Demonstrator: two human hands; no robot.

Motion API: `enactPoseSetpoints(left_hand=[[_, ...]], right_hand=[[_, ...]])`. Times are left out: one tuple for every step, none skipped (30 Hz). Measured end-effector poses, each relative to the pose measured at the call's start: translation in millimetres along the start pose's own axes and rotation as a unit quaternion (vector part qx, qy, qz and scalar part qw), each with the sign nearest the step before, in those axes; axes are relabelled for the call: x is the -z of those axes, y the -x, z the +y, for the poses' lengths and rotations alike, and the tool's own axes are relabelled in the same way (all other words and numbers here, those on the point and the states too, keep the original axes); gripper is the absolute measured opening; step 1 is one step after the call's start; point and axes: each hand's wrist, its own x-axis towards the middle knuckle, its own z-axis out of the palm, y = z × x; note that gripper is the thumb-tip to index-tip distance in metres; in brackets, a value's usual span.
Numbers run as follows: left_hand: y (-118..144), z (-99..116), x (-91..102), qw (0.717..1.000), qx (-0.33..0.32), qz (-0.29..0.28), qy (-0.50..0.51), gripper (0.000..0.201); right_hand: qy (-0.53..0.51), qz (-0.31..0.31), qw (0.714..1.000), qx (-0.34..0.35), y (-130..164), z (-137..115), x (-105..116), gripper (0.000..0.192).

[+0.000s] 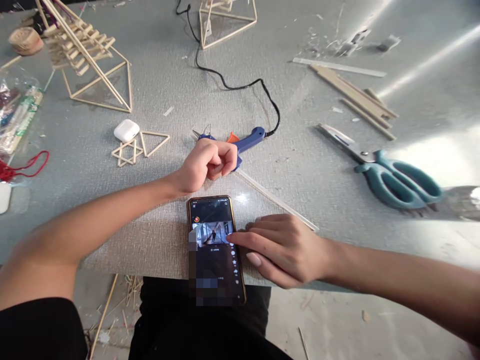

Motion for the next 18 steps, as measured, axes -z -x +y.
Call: enactPoseSetpoints(left_hand=[[0.0,-0.3,0.1,1.0,-0.001,-0.001,0.0,0.027],[0.0,-0.6,0.2,1.0,-0.003,-0.001,0.001,0.028],[0.1,-0.9,0.2,1.0,-0.005,-0.001,0.003,0.028],[0.2,-1.2,0.3,1.0,-0.005,0.001,0.006,0.029],[0.4,-1.3,0.4,1.0,-0.005,0.002,0.009,0.028],[0.5,-1.4,0.4,1.0,-0.004,0.003,0.011,0.028],[0.7,-1.4,0.4,1.0,-0.003,0.003,0.013,0.027],[0.9,-1.3,0.4,1.0,-0.001,0.003,0.015,0.027],[1.1,-1.2,0.2,1.0,0.002,0.002,0.015,0.026],[1.2,-1.0,0.1,1.0,0.003,0.003,0.015,0.025],[1.2,-0.8,-0.1,1.0,0.005,0.003,0.015,0.025],[1.2,-0.7,-0.3,1.0,0.006,0.003,0.015,0.024],[1.1,-0.6,-0.5,1.0,0.006,0.002,0.016,0.023],[1.0,-0.6,-0.6,1.0,0.006,0.001,0.017,0.022],[0.9,-0.6,-0.6,1.0,0.006,-0.001,0.018,0.022],[0.8,-0.6,-0.6,1.0,0.007,-0.003,0.019,0.021],[0.8,-0.7,-0.5,1.0,0.008,-0.004,0.019,0.021],[0.8,-0.8,-0.4,1.0,0.008,-0.004,0.019,0.021]], right_hand=[[0.0,0.0,1.0,0.002,0.0,0.0,0.0,0.031],[-0.001,0.0,1.0,0.003,0.1,0.1,0.1,0.03],[-0.001,0.0,1.0,0.004,0.1,0.2,0.2,0.03],[-0.001,0.001,1.0,0.005,0.1,0.3,0.2,0.03],[-0.001,0.001,1.0,0.006,0.0,0.3,0.2,0.03],[-0.002,0.002,1.0,0.007,-0.2,0.4,0.3,0.03],[-0.002,0.003,1.0,0.008,-0.4,0.4,0.2,0.03],[-0.001,0.004,1.0,0.008,-0.7,0.4,0.2,0.03],[-0.001,0.005,1.0,0.008,-1.1,0.3,0.1,0.03],[-0.001,0.006,1.0,0.008,-1.4,0.3,0.0,0.029],[-0.002,0.006,1.0,0.009,-1.6,0.1,0.0,0.029],[-0.002,0.006,1.0,0.009,-1.7,0.0,-0.1,0.029],[-0.002,0.006,1.0,0.009,-1.6,-0.1,-0.2,0.029],[-0.002,0.006,1.0,0.009,-1.5,-0.2,-0.2,0.029],[-0.001,0.005,1.0,0.008,-1.2,-0.3,-0.2,0.029],[0.0,0.005,1.0,0.007,-0.9,-0.3,-0.2,0.03],[0.0,0.004,1.0,0.007,-0.7,-0.3,-0.2,0.03],[0.0,0.002,1.0,0.008,-0.5,-0.3,-0.2,0.03]])
